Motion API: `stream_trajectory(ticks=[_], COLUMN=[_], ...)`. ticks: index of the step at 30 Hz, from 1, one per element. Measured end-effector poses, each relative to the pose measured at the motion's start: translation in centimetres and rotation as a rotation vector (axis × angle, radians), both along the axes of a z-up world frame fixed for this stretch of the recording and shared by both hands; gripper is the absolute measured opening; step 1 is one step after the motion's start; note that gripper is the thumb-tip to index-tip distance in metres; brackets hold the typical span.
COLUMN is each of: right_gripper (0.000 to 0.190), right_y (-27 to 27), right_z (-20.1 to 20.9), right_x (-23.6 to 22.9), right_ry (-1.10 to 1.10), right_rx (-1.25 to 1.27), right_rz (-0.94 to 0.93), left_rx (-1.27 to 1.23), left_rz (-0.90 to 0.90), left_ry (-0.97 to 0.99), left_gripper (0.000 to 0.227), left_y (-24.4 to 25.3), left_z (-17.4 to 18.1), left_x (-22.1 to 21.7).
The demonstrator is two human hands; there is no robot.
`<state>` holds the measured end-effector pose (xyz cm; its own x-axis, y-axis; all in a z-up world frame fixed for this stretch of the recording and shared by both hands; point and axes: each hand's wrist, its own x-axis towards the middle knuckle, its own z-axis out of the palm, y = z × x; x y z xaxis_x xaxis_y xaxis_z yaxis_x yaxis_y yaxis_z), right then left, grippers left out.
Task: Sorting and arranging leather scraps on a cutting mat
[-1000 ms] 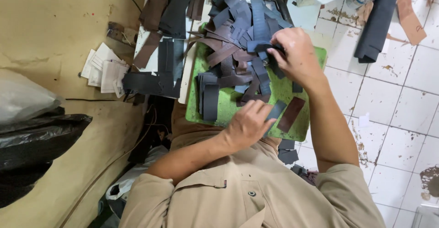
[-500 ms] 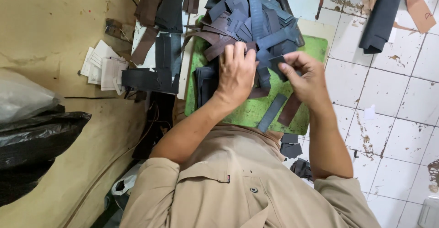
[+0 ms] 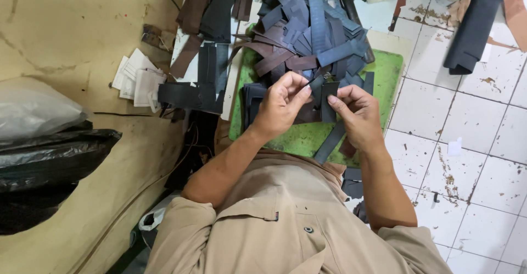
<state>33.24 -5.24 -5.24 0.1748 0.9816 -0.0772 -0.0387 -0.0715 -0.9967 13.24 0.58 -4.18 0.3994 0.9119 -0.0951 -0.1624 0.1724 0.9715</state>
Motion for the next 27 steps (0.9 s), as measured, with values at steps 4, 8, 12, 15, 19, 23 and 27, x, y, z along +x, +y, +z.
stream_trajectory(ticks=[4,8,12,15,19,23,27], right_gripper=[0.007,0.008,0.005,0.005,0.003,0.002,0.004], right_y=[-0.4,-0.5,-0.3,-0.2,-0.1,-0.2,-0.6], right_z=[-1.0,0.2,2.1,1.4,2.3,4.5,6.1], right_x=[-0.4,-1.3,-1.4,-1.4,-2.2,-1.5,-1.7], right_ry=[0.023,-0.037,-0.141,-0.140,-0.138,-0.277,-0.370], right_rx=[-0.019,-0.030,0.016,0.037,0.032,0.058,0.088], right_rz=[-0.027,-0.017,-0.005,-0.004,0.010,-0.016,-0.020], left_rx=[0.091,0.076,-0.029,-0.107,-0.095,-0.035,-0.015], left_rz=[0.087,0.093,0.126,0.117,0.095,0.110,0.110], left_ry=[0.115,0.125,-0.029,-0.149,-0.128,0.030,0.078], left_gripper=[0.013,0.012,0.017,0.020,0.020,0.012,0.011], left_y=[-0.8,-0.8,-1.0,-1.0,-0.9,-0.8,-0.7], left_z=[0.4,0.5,1.1,1.1,0.9,1.2,1.7], left_x=[-0.2,-0.9,-0.6,-0.7,-0.8,-1.6,-1.8])
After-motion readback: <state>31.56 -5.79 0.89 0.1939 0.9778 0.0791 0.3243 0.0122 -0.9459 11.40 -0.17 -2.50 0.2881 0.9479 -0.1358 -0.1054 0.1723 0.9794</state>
